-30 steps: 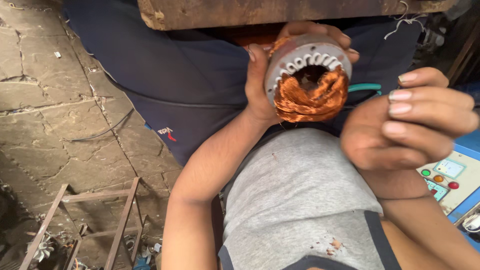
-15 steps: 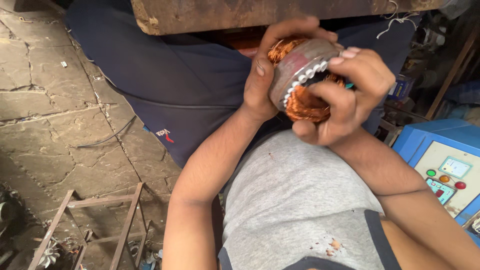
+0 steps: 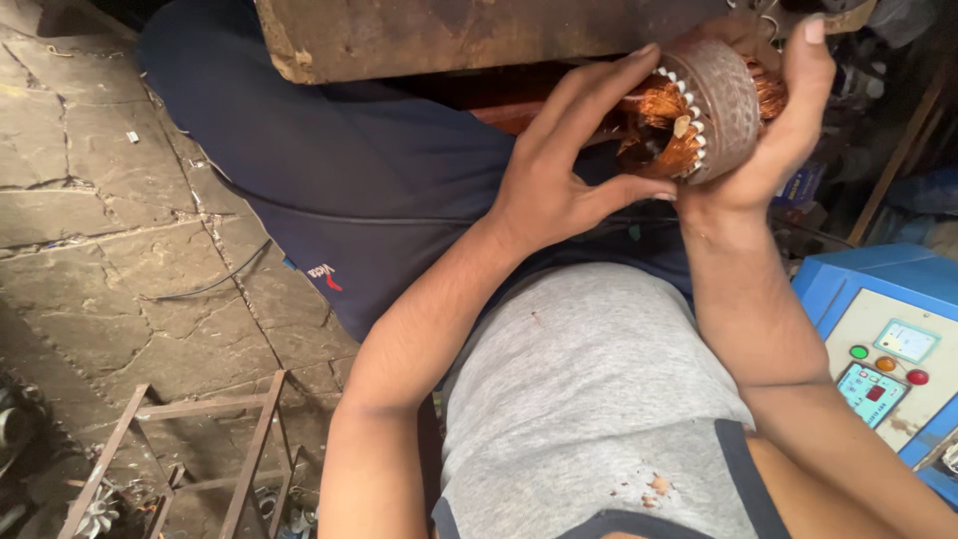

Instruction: The person sits with a workbench on their lap and works on a motor stator, stripping and twisting wires, then using pliers to cut and adjust copper windings. They handle red and black wires and a copper-wound stator component.

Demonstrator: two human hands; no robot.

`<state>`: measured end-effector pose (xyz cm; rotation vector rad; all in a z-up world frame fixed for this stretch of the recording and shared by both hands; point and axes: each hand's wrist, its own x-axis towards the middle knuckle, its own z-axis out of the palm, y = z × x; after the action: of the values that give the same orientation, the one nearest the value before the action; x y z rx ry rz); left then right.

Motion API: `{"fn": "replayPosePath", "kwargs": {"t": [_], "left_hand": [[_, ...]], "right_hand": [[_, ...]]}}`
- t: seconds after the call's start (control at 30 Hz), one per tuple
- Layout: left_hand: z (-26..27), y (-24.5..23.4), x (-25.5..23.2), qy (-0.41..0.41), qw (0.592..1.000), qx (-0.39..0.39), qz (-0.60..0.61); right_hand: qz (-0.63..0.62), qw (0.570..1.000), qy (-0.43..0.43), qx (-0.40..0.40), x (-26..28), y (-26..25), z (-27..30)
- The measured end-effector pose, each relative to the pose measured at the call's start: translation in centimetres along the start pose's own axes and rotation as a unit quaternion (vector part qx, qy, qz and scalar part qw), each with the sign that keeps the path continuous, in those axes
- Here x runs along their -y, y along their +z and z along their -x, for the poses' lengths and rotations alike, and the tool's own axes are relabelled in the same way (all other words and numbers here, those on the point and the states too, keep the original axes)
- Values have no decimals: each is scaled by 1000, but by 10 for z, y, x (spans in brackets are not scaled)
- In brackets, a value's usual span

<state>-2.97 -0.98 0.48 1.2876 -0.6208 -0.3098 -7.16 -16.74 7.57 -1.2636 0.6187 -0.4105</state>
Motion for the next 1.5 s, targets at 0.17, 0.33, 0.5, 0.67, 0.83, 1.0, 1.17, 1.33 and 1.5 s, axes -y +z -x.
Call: {"fn": "replayPosePath", "kwargs": {"t": [0.17,0.33,0.5,0.67,0.83,1.0,1.17,1.33,1.5], "left_hand": [[13,2,11,-8,999,-43,-32],[18,-1,14,-26,996,-74,-39],[4,-6,4,-32,998,-61,-9],[-1,-9,-5,-14,997,2,-79],[-1,-5,1,14,977,-56,-205],[-14,-28,-14,54,932,-104,-342],[-49,-82,-58,40,857,-130,-498],[-100,-114,-75,62,758,-125,-638],[-104,-100,-91,-67,789,-161,-588]], "right_hand": [[-42,994,49,-84,-2,9,3],[23,999,-20,11,-7,17,14],[42,999,-2,20,-2,12,16],[2,1000,25,-3,-12,-4,12],[24,999,22,10,-37,-11,16],[226,955,-180,61,-52,-12,19],[257,939,-205,98,-60,-11,18],[280,935,-181,121,-63,-3,15],[287,934,-167,132,-64,-2,13]]}}
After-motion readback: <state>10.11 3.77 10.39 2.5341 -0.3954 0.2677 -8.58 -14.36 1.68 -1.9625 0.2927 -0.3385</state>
